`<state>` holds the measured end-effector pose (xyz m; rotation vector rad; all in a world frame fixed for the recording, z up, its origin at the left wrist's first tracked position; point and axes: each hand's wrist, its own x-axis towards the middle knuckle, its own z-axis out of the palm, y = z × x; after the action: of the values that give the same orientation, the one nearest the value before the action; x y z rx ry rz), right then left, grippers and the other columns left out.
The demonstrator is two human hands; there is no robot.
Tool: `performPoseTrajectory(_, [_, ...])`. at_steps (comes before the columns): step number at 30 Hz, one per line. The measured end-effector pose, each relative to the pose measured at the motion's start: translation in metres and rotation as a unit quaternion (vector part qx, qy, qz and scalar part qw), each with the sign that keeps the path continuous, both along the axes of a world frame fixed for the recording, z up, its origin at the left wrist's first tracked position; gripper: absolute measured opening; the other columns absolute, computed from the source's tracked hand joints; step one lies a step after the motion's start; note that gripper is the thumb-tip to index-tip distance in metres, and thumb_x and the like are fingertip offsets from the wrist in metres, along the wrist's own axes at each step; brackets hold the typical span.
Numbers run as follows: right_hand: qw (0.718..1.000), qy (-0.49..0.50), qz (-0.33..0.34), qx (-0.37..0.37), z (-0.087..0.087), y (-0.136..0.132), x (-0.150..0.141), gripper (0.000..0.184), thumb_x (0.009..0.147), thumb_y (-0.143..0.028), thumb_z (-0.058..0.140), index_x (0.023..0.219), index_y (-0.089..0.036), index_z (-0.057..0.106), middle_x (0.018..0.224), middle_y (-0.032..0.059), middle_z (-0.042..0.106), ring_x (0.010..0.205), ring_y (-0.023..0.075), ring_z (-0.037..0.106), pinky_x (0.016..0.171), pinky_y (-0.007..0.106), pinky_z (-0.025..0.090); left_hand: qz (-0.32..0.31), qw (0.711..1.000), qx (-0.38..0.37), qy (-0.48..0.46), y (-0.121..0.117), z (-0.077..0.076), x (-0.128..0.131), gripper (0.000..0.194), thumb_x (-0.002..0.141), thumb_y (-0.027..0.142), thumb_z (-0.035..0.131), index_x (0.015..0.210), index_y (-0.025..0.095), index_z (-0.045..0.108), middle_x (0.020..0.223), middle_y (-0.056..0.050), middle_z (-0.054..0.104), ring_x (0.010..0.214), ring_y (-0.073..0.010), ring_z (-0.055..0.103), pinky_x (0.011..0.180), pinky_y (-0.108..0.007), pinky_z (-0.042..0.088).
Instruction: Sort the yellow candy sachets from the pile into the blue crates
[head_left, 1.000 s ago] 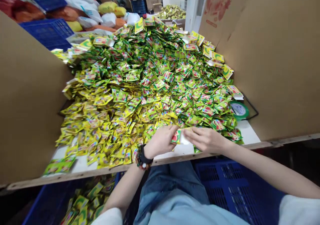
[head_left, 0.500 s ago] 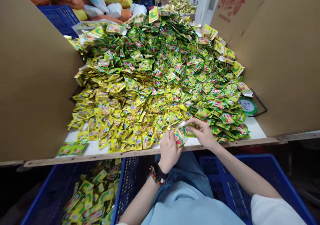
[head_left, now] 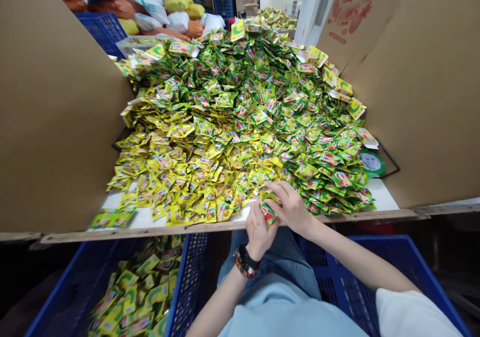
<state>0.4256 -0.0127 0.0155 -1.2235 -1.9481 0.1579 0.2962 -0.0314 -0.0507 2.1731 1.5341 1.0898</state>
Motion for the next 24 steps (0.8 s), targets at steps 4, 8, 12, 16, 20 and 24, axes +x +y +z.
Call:
performPoseTrajectory(4, [0.998,0.019,-0.021,0.057,-0.011,-0.009,-0.004,0.02,0.092,-0.017,0.056,0.103,-0.029,0.068,0.091,0.0009,0.075,0.103,0.0253,0.062,0.1,0.051,0.033,-0.005,0.999,0.022,-0.025,-0.004,-0.001,-0.002,0.044,0.088,0.034,0.053,0.125,0.013,0.043,0.107,-0.015,0.057,0.098,-0.0267,0.058,0.084,-0.041,0.05])
performPoseTrajectory(8, [0.997,0.046,-0.04,0.042,-0.017,-0.023,-0.011,0.03,0.091,-0.02,0.057,0.118,-0.031,0.064,0.101,0.0028,0.075,0.117,0.0291,0.057,0.101,0.053,0.028,0.011,0.999,0.008,-0.044,-0.004,-0.001,-0.002,0.042,0.09,0.03,0.048,0.129,0.014,0.043,0.112,-0.016,0.058,0.104,-0.0266,0.058,0.089,-0.042,0.049])
performPoseTrajectory(12, [0.999,0.024,-0.039,0.018,-0.018,-0.035,-0.015,0.044,0.092,-0.017,0.054,0.131,-0.035,0.056,0.098,0.0021,0.076,0.122,0.0302,0.056,0.108,0.058,0.016,0.027,0.998,-0.007,-0.062,-0.003,-0.002,-0.003,0.035,0.094,0.03,0.043,0.124,0.014,0.049,0.106,-0.015,0.06,0.1,-0.0263,0.06,0.086,-0.042,0.05])
performPoseTrajectory(16, [0.99,0.129,-0.05,-0.027,-0.023,-0.038,-0.016,0.046,0.095,-0.02,0.047,0.138,-0.034,0.049,0.125,0.006,0.067,0.131,0.0278,0.051,0.112,0.057,0.021,0.015,0.998,0.006,-0.064,-0.004,0.0,-0.006,0.047,0.091,0.037,0.051,0.131,0.014,0.045,0.115,-0.017,0.06,0.104,-0.0289,0.06,0.087,-0.043,0.051])
performPoseTrajectory(20, [0.92,0.346,-0.035,-0.183,-0.031,-0.026,-0.019,0.059,0.091,-0.037,0.056,0.146,-0.027,0.04,0.141,0.0105,0.056,0.131,0.0254,0.051,0.107,0.047,0.043,-0.018,0.999,0.03,-0.041,-0.004,0.0,-0.01,0.061,0.087,0.033,0.058,0.14,0.016,0.034,0.123,-0.018,0.059,0.108,-0.0278,0.062,0.088,-0.04,0.051])
performPoseTrajectory(24, [0.841,0.45,0.046,-0.296,-0.038,-0.024,-0.026,0.047,0.09,-0.046,0.056,0.13,-0.023,0.061,0.124,0.0086,0.069,0.118,0.0269,0.063,0.101,0.046,0.052,-0.031,0.995,0.091,-0.04,-0.002,-0.007,-0.011,0.048,0.085,0.027,0.057,0.129,0.02,0.039,0.108,-0.012,0.063,0.094,-0.0227,0.066,0.078,-0.035,0.053])
